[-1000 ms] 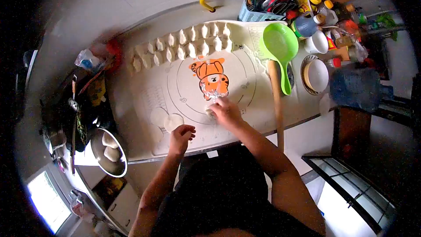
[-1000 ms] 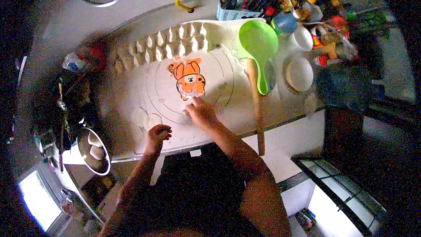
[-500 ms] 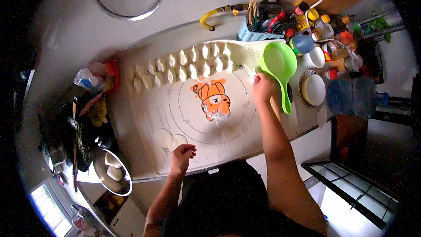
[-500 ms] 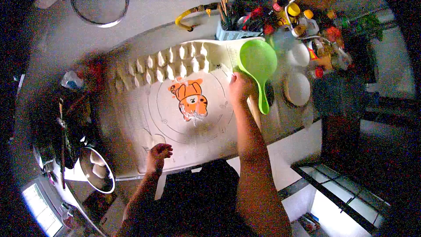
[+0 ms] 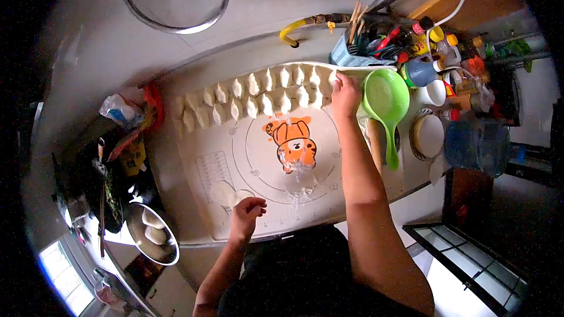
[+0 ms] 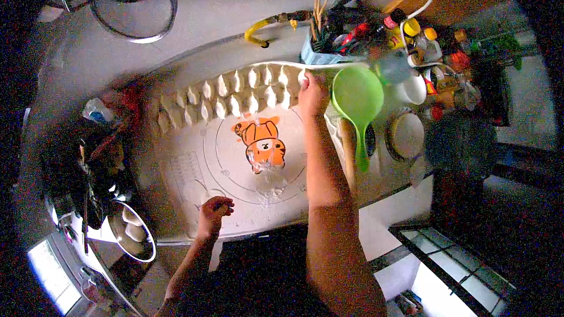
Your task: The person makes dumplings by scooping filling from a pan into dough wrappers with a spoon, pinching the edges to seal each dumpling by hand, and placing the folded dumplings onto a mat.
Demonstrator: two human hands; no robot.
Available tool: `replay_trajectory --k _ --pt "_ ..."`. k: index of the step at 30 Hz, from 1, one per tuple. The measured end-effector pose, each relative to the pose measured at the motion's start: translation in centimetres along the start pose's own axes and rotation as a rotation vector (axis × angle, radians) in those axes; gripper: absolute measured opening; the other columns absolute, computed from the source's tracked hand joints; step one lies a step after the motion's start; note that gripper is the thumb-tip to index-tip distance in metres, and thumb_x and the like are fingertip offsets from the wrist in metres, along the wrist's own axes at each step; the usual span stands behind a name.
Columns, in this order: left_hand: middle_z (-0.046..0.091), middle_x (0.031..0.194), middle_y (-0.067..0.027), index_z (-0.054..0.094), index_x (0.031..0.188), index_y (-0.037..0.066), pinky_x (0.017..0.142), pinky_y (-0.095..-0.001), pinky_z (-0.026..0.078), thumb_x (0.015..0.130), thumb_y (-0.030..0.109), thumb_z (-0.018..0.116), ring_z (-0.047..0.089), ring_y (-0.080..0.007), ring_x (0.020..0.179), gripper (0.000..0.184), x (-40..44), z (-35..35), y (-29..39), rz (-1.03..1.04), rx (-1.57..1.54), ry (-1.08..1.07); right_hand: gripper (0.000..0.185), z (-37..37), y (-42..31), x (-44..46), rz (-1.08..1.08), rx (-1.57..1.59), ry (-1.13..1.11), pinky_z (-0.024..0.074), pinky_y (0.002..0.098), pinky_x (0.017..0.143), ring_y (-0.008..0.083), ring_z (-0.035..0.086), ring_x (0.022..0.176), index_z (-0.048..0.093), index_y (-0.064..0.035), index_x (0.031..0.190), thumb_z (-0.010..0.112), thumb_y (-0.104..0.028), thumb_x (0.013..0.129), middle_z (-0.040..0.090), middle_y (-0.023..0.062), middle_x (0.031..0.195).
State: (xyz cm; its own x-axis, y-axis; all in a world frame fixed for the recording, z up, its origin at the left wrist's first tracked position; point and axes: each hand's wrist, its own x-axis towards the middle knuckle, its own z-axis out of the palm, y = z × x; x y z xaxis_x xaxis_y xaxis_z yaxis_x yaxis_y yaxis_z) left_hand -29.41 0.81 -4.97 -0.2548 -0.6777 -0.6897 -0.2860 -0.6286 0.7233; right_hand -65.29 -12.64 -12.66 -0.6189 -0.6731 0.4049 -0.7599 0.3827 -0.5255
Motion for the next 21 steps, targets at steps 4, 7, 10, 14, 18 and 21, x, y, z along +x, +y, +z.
replay_trajectory --k 4,7,10,14,18,21 --pt "0.063 0.082 -0.0103 0.06 0.09 -0.003 0.065 -0.0278 0.048 0.077 0.008 0.055 0.06 -0.0171 0.07 0.018 0.1 -0.1 -0.2 -0.025 -0.02 0.013 0.018 -1.5 -0.3 -0.8 -0.065 -0.006 -0.008 0.0459 0.0403 0.067 0.0322 0.058 0.074 0.061 -0.0051 0.088 0.065 -0.01 0.071 0.06 0.0154 0.08" --pt "0.063 0.082 -0.0104 0.06 0.089 -0.003 0.065 -0.0275 0.048 0.077 0.006 0.055 0.06 -0.017 0.071 0.016 -0.3 0.0 0.1 -0.017 -0.028 0.001 0.02 -1.3 -1.6 -0.1 0.061 0.043 -0.251 0.0459 0.042 0.063 0.0344 0.059 0.069 0.062 -0.0043 0.077 0.066 -0.024 0.071 0.062 0.0156 0.074" --pt "0.063 0.083 -0.0104 0.06 0.089 -0.003 0.065 -0.0276 0.048 0.077 0.005 0.053 0.06 -0.0169 0.071 0.016 -0.2 0.3 0.4 -0.015 0.007 0.008 0.026 -0.1 -3.7 1.9 0.0 -0.078 -0.282 0.0463 0.0421 0.062 0.0351 0.059 0.069 0.063 -0.005 0.074 0.066 -0.03 0.07 0.062 0.0165 0.075" --pt "0.063 0.083 -0.0104 0.06 0.089 -0.003 0.066 -0.0274 0.048 0.078 0.005 0.053 0.06 -0.0169 0.071 0.016 -0.1 0.5 0.1 0.018 -0.06 0.014 0.022 2.3 -3.5 2.8 -0.024 -0.275 -0.436 0.047 0.0418 0.063 0.0338 0.059 0.069 0.064 -0.0053 0.07 0.067 -0.027 0.067 0.062 0.0158 0.072" --pt "0.063 0.083 -0.0105 0.06 0.09 -0.003 0.066 -0.0276 0.048 0.077 0.005 0.054 0.06 -0.0168 0.071 0.016 -0.2 0.4 -0.2 0.01 -0.059 -0.013 0.012 2.7 -3.1 2.2 -0.078 -0.102 -0.274 0.0454 0.0419 0.06 0.0355 0.057 0.065 0.063 -0.0038 0.068 0.064 -0.015 0.069 0.06 0.0165 0.068" --pt "0.063 0.082 -0.0106 0.059 0.091 -0.003 0.066 -0.0277 0.048 0.078 0.005 0.054 0.06 -0.0168 0.071 0.016 -0.1 -0.1 -1.1 0.014 -0.084 -0.016 0.011 1.7 -3.4 2.0 -0.109 -0.03 -0.23 0.0464 0.0403 0.061 0.0351 0.058 0.066 0.064 -0.0028 0.074 0.065 -0.013 0.07 0.06 0.0172 0.07"
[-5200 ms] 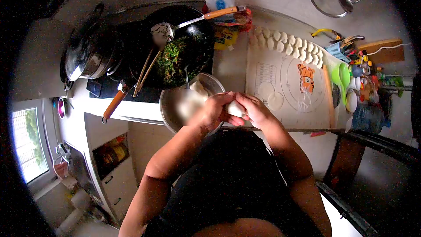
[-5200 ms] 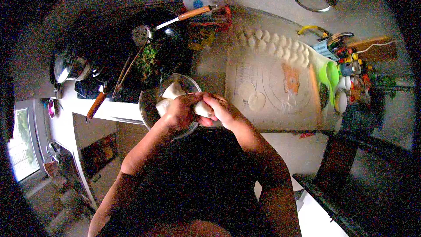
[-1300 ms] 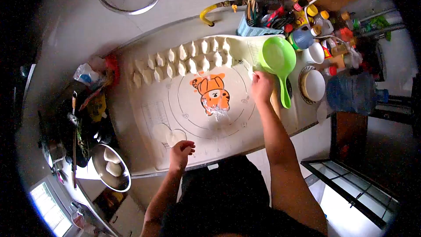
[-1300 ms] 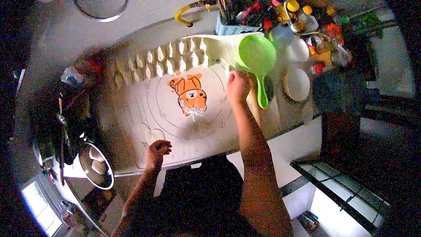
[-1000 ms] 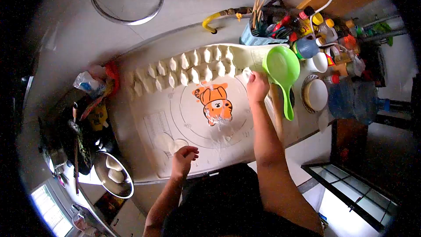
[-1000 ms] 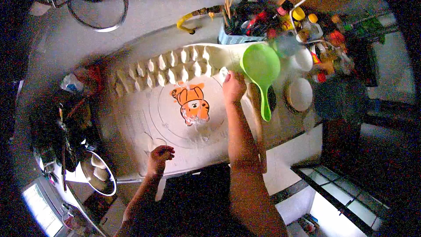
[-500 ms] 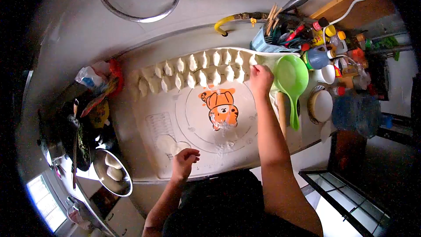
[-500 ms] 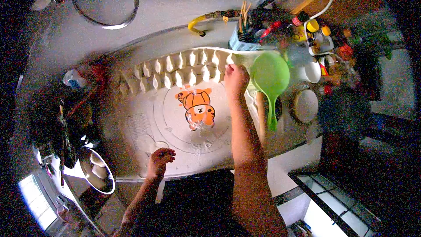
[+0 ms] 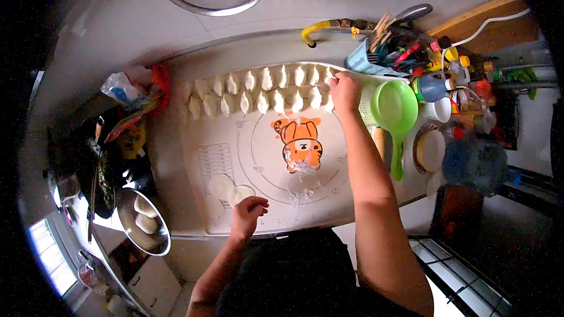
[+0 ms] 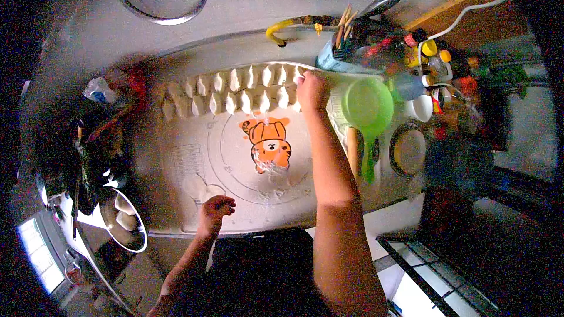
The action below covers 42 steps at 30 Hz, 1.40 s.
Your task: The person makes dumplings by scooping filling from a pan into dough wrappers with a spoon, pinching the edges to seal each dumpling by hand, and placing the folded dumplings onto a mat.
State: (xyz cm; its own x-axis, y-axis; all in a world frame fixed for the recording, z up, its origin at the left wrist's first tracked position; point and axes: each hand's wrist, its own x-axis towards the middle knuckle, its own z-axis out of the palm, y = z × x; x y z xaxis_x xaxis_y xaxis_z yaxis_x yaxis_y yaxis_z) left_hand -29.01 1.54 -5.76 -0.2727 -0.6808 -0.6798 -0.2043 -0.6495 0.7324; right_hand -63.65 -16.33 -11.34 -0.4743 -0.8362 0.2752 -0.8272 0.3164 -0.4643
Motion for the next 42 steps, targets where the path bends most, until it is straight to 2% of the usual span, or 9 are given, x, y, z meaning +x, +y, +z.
replay_trajectory --k 5,7,14,20,21,25,29,39,42 --pt "0.063 0.083 -0.0098 0.059 0.092 -0.003 0.065 -0.0275 0.048 0.078 0.003 0.054 0.06 -0.0168 0.071 0.016 -0.9 -1.1 0.2 0.028 0.073 0.058 0.014 -3.4 1.0 -3.5 0.186 0.432 -0.055 0.0481 0.0358 0.068 0.0273 0.062 0.071 0.063 -0.0046 0.086 0.057 -0.016 0.08 0.064 0.0121 0.079" --pt "0.062 0.084 -0.0097 0.059 0.093 -0.003 0.069 -0.0256 0.047 0.078 0.001 0.049 0.059 -0.0144 0.074 0.019 -1.9 -2.3 0.2 -0.036 0.001 0.079 0.022 -7.4 -0.6 -7.0 0.051 0.186 -0.194 0.0455 0.0391 0.065 0.0314 0.06 0.069 0.062 -0.0032 0.081 0.051 -0.022 0.086 0.061 0.0152 0.073" --pt "0.062 0.078 -0.0062 0.06 0.089 -0.001 0.056 -0.023 0.045 0.077 -0.002 0.049 0.058 -0.0125 0.065 0.016 -6.0 -10.3 -6.3 -0.138 0.088 0.415 0.013 -12.5 0.5 -22.8 0.005 0.273 -0.509 0.0431 0.036 0.053 0.0292 0.056 0.057 0.058 -0.0025 0.073 0.065 -0.013 0.072 0.057 0.013 0.065" --pt "0.062 0.087 -0.007 0.059 0.097 -0.001 0.07 -0.0249 0.045 0.076 0.004 0.056 0.057 -0.0143 0.078 0.022 -7.7 -14.9 -11.2 -0.043 0.549 0.712 0.016 -14.8 3.4 -30.3 -0.152 0.083 -0.831 0.0426 0.0425 0.061 0.0326 0.056 0.067 0.058 -0.0044 0.067 0.062 -0.019 0.071 0.056 0.014 0.065" --pt "0.062 0.088 -0.0066 0.059 0.098 0.0 0.071 -0.0248 0.044 0.076 0.003 0.055 0.057 -0.0142 0.08 0.022 -8.0 -15.3 -12.1 0.013 0.272 0.755 0.016 -15.0 4.1 -30.6 -0.161 0.06 -0.841 0.043 0.0427 0.062 0.0327 0.056 0.067 0.058 -0.0047 0.067 0.061 -0.02 0.072 0.056 0.0138 0.066" --pt "0.059 0.085 -0.0056 0.059 0.095 0.0 0.072 -0.0263 0.044 0.076 -0.001 0.053 0.056 -0.0144 0.079 0.019 -6.4 -14.7 -12.9 0.122 0.013 0.739 0.011 -17.9 1.2 -26.2 -0.112 0.1 -0.632 0.0452 0.0391 0.062 0.0319 0.057 0.066 0.059 -0.0043 0.071 0.061 -0.014 0.074 0.058 0.0136 0.07" --pt "0.059 0.086 -0.0073 0.059 0.093 0.0 0.073 -0.0266 0.045 0.074 0.0 0.056 0.058 -0.017 0.078 0.02 -6.6 -13.5 -11.4 0.305 0.321 0.698 0.009 -19.3 -1.4 -19.8 -0.049 0.411 -0.332 0.0457 0.0286 0.052 0.0184 0.056 0.056 0.06 -0.0017 0.079 0.064 -0.008 0.075 0.059 0.0092 0.069" --pt "0.061 0.083 -0.0066 0.06 0.093 -0.001 0.069 -0.0251 0.045 0.074 0.004 0.055 0.057 -0.0142 0.074 0.02 -10.3 -12.2 -7.0 0.128 0.511 0.586 0.009 -18.3 -2.1 -11.7 0.063 0.394 -0.291 0.0473 0.0274 0.058 0.0168 0.059 0.06 0.063 -0.0013 0.082 0.063 -0.007 0.075 0.063 0.0082 0.069" --pt "0.061 0.084 -0.0056 0.059 0.092 -0.002 0.069 -0.0247 0.044 0.074 0.003 0.054 0.057 -0.0135 0.075 0.019 -10.4 -12.2 -7.0 0.151 0.219 0.617 0.011 -15.6 -0.2 -9.9 0.022 0.534 -0.153 0.043 0.0212 0.052 0.0086 0.053 0.054 0.062 0.0031 0.077 0.06 -0.007 0.078 0.059 0.004 0.062"
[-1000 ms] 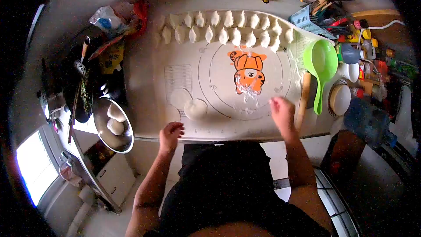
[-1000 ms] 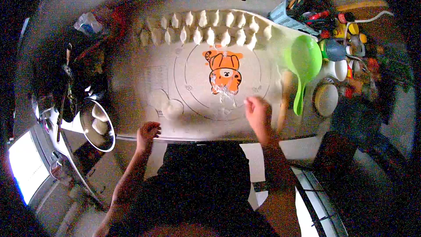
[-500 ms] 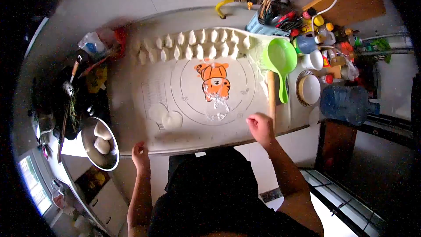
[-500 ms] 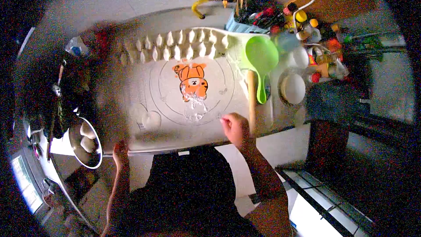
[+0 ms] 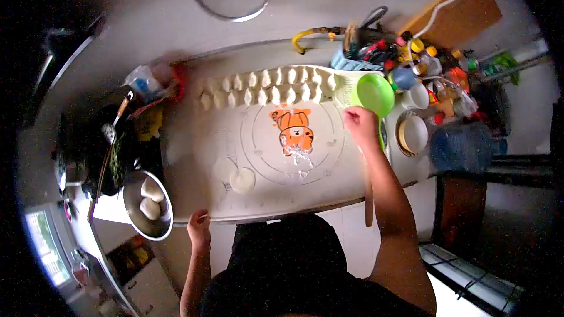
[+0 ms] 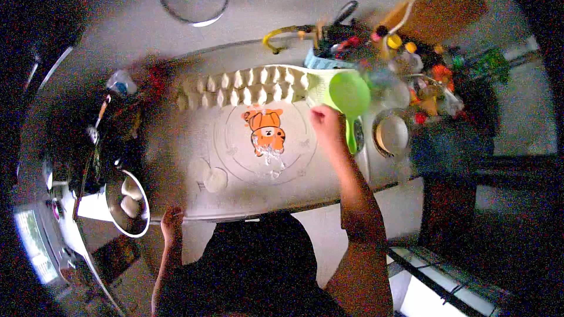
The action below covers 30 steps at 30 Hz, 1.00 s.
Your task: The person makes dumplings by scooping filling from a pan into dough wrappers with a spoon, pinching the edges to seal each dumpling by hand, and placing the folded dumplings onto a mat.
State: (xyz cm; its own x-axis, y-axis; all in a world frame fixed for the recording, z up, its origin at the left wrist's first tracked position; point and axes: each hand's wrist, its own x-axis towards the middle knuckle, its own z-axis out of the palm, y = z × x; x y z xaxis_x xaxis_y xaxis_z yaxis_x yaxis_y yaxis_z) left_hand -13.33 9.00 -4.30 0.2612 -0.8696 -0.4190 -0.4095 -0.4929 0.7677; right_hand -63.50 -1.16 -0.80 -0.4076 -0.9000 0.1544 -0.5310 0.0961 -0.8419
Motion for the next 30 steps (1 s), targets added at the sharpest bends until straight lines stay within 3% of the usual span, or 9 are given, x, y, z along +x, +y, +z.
replay_trajectory --k 1,3,5,7,9,13,19,22,30 --pt "0.061 0.084 -0.0056 0.059 0.092 -0.002 0.069 -0.0247 0.044 0.074 0.003 0.054 0.057 -0.0135 0.075 0.019 0.3 0.2 0.1 0.016 0.0 -0.02 0.015 -0.3 0.4 1.7 0.323 0.126 -0.06 0.0419 0.02 0.05 0.0084 0.052 0.051 0.061 0.0008 0.071 0.06 -0.012 0.078 0.058 0.0041 0.06" --pt "0.06 0.083 -0.0055 0.059 0.091 -0.003 0.069 -0.0247 0.044 0.074 0.003 0.054 0.057 -0.0133 0.075 0.019 0.8 -0.2 0.1 -0.065 -0.085 -0.077 0.016 -0.9 0.7 4.9 0.563 0.674 0.081 0.0456 0.0235 0.05 0.0126 0.053 0.05 0.059 -0.0019 0.076 0.059 -0.018 0.079 0.059 0.0059 0.065" --pt "0.06 0.081 -0.0062 0.059 0.09 -0.003 0.069 -0.025 0.045 0.074 0.0 0.053 0.057 -0.0137 0.074 0.017 0.2 0.2 2.5 -0.016 -0.126 -0.081 0.017 -0.5 3.9 8.9 0.725 0.866 0.164 0.0485 0.0335 0.054 0.0192 0.056 0.057 0.057 -0.0012 0.083 0.056 -0.018 0.081 0.06 0.0095 0.07" --pt "0.059 0.079 -0.0059 0.059 0.089 -0.003 0.069 -0.0252 0.045 0.073 -0.003 0.052 0.057 -0.0138 0.073 0.017 0.3 0.3 2.9 -0.101 -0.192 -0.138 0.02 0.0 5.3 12.3 0.788 0.94 0.228 0.0485 0.035 0.055 0.0218 0.055 0.058 0.055 -0.0013 0.082 0.056 -0.021 0.081 0.06 0.0112 0.071" --pt "0.06 0.082 -0.0074 0.059 0.09 -0.003 0.069 -0.026 0.046 0.073 -0.004 0.051 0.058 -0.0156 0.074 0.019 0.7 0.2 2.0 0.005 -0.079 -0.161 0.022 0.5 5.7 14.4 0.883 1.087 0.25 0.0483 0.0349 0.055 0.0235 0.054 0.058 0.052 -0.0012 0.08 0.057 -0.022 0.08 0.059 0.0139 0.072" --pt "0.061 0.086 -0.0098 0.059 0.093 -0.003 0.069 -0.0274 0.046 0.073 -0.003 0.051 0.06 -0.0177 0.075 0.021 -0.3 0.9 2.8 -0.052 -0.193 -0.173 0.029 1.5 4.6 15.7 0.947 1.077 0.399 0.0483 0.0373 0.055 0.0258 0.054 0.064 0.046 -0.0007 0.088 0.061 -0.023 0.076 0.053 0.0158 0.073" --pt "0.062 0.085 -0.0097 0.06 0.091 -0.002 0.065 -0.0276 0.047 0.076 0.001 0.049 0.061 -0.0172 0.073 0.019 -0.1 1.1 2.0 -0.071 -0.031 -0.242 0.022 3.3 5.9 17.2 1.035 1.043 0.364 0.0509 0.0433 0.061 0.03 0.055 0.067 0.046 -0.001 0.091 0.053 -0.019 0.08 0.052 0.0176 0.082" --pt "0.062 0.084 -0.0096 0.06 0.092 -0.002 0.066 -0.0274 0.047 0.076 0.001 0.049 0.061 -0.0169 0.073 0.019 0.0 1.2 2.7 -0.087 -0.043 -0.237 0.018 3.6 5.5 17.0 0.821 0.939 0.384 0.0509 0.0538 0.07 0.0354 0.057 0.071 0.045 0.0012 0.092 0.046 -0.013 0.08 0.052 0.0198 0.083" --pt "0.062 0.08 -0.0095 0.061 0.092 -0.002 0.066 -0.0268 0.047 0.076 0.001 0.049 0.06 -0.0155 0.071 0.02 0.9 1.3 3.1 -0.083 -0.036 -0.286 0.018 3.6 4.5 16.0 0.64 0.955 0.38 0.054 0.0487 0.067 0.032 0.059 0.065 0.049 -0.002 0.094 0.042 -0.007 0.078 0.054 0.0163 0.075"
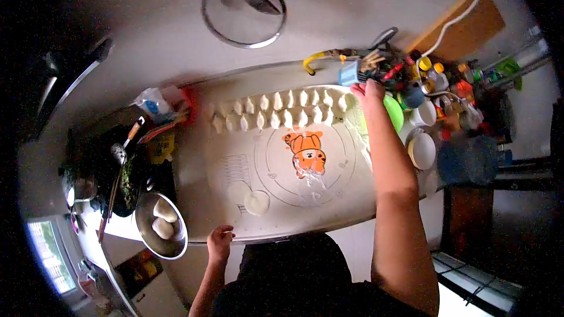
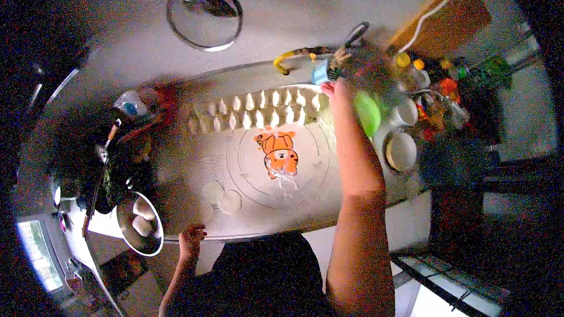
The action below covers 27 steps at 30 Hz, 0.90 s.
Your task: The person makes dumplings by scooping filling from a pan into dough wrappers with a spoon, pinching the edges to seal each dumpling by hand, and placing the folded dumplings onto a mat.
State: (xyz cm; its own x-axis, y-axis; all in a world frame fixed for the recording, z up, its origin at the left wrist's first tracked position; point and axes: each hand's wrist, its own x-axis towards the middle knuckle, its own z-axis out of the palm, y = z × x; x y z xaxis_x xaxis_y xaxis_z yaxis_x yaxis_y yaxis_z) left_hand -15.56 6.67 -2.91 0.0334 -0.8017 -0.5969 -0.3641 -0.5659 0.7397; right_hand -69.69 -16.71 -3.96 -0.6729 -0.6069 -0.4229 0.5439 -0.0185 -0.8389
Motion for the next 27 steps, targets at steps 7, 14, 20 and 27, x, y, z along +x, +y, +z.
replay_trajectory --k 7,14,20,27 --pt "0.062 0.081 -0.0103 0.061 0.092 -0.001 0.065 -0.0261 0.046 0.075 0.002 0.05 0.06 -0.0154 0.072 0.02 0.3 1.1 1.1 0.05 -0.031 -0.065 0.016 0.5 -4.2 -4.5 0.031 -0.009 0.037 0.0528 0.0535 0.069 0.0383 0.059 0.07 0.044 0.0002 0.096 0.043 -0.009 0.083 0.051 0.0167 0.081" --pt "0.063 0.075 -0.0101 0.062 0.092 -0.002 0.066 -0.0261 0.045 0.074 0.002 0.051 0.06 -0.0159 0.072 0.021 0.3 2.9 3.1 0.154 -0.01 -0.182 0.017 -6.1 -12.3 -11.5 0.053 -0.187 0.034 0.0535 0.047 0.068 0.0319 0.061 0.069 0.05 -0.0018 0.088 0.045 -0.018 0.085 0.055 0.0144 0.073" --pt "0.063 0.08 -0.0089 0.062 0.092 -0.002 0.066 -0.0272 0.047 0.075 0.005 0.051 0.061 -0.0165 0.071 0.021 0.9 4.6 4.5 0.21 0.068 -0.26 0.023 -15.9 -17.4 -20.5 -0.011 -0.3 0.117 0.0544 0.0399 0.065 0.0254 0.061 0.069 0.053 -0.0012 0.089 0.048 -0.023 0.085 0.059 0.0133 0.076" --pt "0.063 0.089 -0.0095 0.06 0.094 -0.001 0.063 -0.0269 0.047 0.074 0.005 0.054 0.06 -0.0171 0.072 0.022 1.4 5.7 5.7 0.243 0.161 -0.355 0.02 -29.7 -13.5 -25.3 0.158 -0.321 0.287 0.0547 0.034 0.056 0.0168 0.061 0.061 0.058 -0.0044 0.089 0.053 -0.023 0.083 0.06 0.0092 0.072"
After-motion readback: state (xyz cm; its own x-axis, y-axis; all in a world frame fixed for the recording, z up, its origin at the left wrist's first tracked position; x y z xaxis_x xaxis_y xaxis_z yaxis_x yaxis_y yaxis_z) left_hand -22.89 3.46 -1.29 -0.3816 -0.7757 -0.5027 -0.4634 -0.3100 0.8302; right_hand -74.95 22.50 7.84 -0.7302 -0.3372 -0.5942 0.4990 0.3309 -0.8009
